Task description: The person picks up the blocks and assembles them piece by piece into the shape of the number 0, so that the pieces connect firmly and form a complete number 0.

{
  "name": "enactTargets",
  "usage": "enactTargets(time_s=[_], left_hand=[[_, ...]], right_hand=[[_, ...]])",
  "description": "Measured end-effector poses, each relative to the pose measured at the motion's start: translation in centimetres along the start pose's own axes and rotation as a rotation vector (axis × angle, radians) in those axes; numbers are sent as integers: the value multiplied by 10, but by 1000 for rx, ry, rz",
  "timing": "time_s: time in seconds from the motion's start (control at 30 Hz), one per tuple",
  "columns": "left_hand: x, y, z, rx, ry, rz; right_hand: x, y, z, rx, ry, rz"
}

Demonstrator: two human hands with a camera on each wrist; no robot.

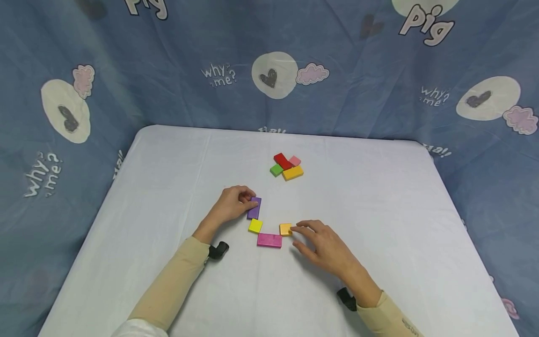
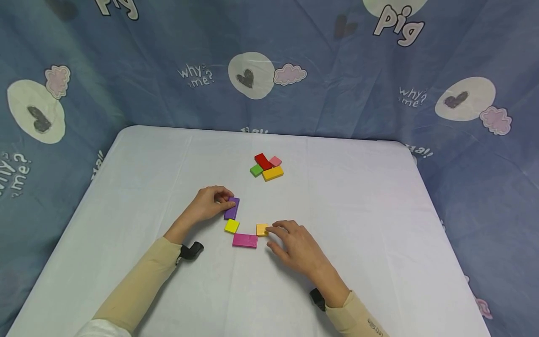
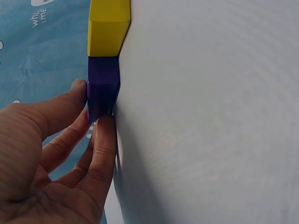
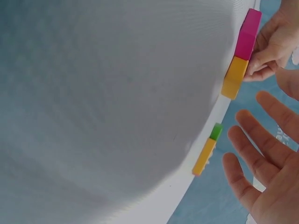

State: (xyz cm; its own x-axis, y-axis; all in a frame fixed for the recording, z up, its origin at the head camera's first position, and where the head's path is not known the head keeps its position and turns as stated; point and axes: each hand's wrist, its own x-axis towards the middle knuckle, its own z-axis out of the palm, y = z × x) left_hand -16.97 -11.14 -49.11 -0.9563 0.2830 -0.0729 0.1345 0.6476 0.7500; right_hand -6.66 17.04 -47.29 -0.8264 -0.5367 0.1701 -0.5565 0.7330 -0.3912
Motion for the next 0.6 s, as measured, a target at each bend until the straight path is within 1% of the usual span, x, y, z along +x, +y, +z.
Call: enactTargets(time_s=[0.23,0.37,0.5,0.6], left_hand=[[-2,1,-1,-12,3,-16],[-4,0,-2,-14,14,-24],[-12,-2,-6,-22,28,-18],[-20,-4,-9,-31,36,-3]], right_hand=[[0,1,2,-2,20,-21],[0,0,1,-4,12,-12],[-1,0,1,-6,14,-4],[-1,1,2,-6,22,-7]])
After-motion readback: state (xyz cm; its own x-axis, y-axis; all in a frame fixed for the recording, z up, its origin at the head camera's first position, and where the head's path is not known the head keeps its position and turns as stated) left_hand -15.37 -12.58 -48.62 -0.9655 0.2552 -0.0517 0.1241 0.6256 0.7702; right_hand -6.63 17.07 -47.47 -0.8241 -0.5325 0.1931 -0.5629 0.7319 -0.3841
